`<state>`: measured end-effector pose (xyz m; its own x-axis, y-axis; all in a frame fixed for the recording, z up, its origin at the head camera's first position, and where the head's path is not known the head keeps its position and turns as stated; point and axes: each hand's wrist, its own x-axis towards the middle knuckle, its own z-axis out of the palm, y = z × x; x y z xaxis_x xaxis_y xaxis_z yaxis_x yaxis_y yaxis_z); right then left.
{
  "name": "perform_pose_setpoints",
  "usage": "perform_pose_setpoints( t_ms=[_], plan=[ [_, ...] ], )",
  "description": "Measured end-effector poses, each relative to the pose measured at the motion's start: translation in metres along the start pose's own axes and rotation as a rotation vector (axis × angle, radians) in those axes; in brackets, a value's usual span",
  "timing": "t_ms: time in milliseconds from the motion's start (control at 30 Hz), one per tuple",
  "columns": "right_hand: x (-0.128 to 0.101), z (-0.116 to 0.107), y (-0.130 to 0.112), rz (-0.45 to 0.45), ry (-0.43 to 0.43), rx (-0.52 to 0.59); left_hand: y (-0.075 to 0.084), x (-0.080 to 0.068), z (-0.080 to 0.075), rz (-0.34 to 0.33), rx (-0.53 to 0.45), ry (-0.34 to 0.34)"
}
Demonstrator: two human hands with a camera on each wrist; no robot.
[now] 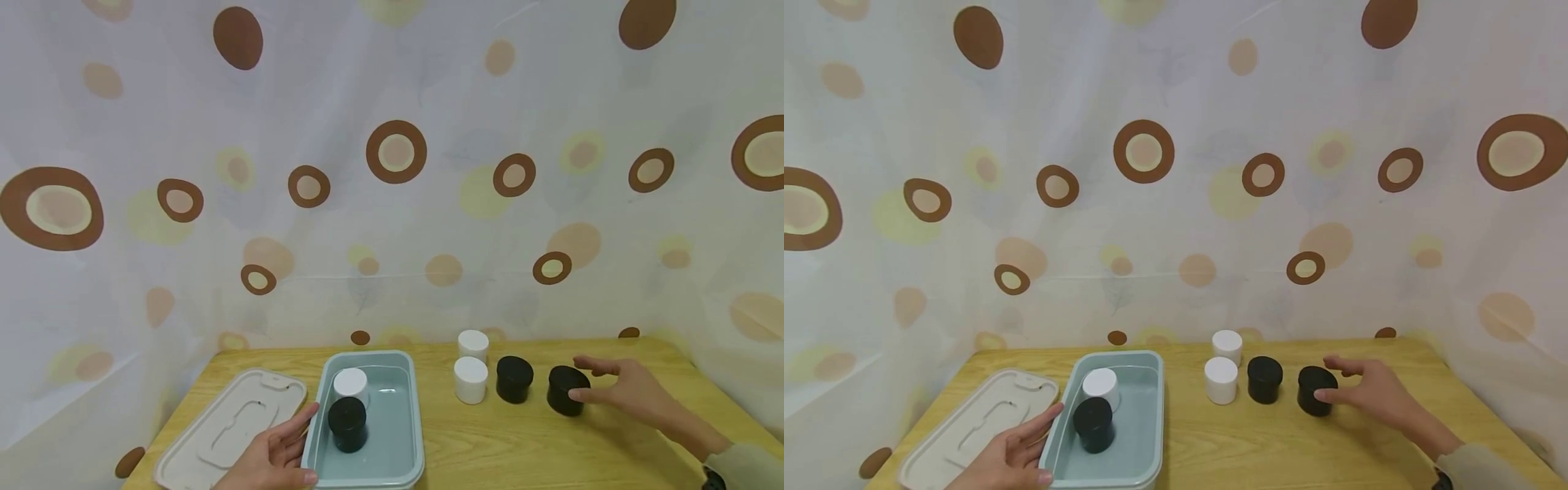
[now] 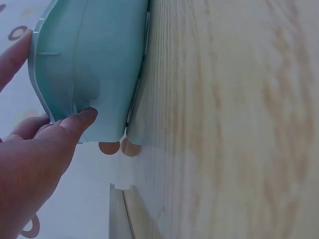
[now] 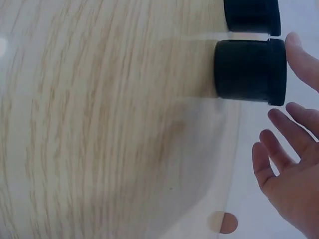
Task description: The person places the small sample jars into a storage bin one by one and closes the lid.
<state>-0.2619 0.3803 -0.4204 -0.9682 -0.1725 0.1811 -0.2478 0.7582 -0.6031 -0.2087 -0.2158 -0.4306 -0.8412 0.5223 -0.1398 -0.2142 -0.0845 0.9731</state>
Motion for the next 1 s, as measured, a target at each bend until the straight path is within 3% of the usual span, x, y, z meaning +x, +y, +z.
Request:
perform_pose_setpoints(
  t_ms=[200, 533, 700, 1000],
  plan=[
    [0.001, 0.005, 0.008, 0.037, -0.068, 0.079, 0.000, 0.000, 0.001, -0.010, 0.012, 0.018],
    [-0.006, 0.002, 0.011, 0.084, -0.096, 0.169, 0.002, 0.002, -0.001, -0.023, 0.041, 0.013],
    [-0.008, 0.001, 0.016, 0.104, -0.093, 0.192, -0.001, 0.003, -0.007, -0.005, 0.063, -0.016],
    [-0.010, 0.001, 0.020, 0.095, -0.112, 0.203, 0.002, -0.001, 0.001, -0.002, 0.064, 0.004]
  ],
)
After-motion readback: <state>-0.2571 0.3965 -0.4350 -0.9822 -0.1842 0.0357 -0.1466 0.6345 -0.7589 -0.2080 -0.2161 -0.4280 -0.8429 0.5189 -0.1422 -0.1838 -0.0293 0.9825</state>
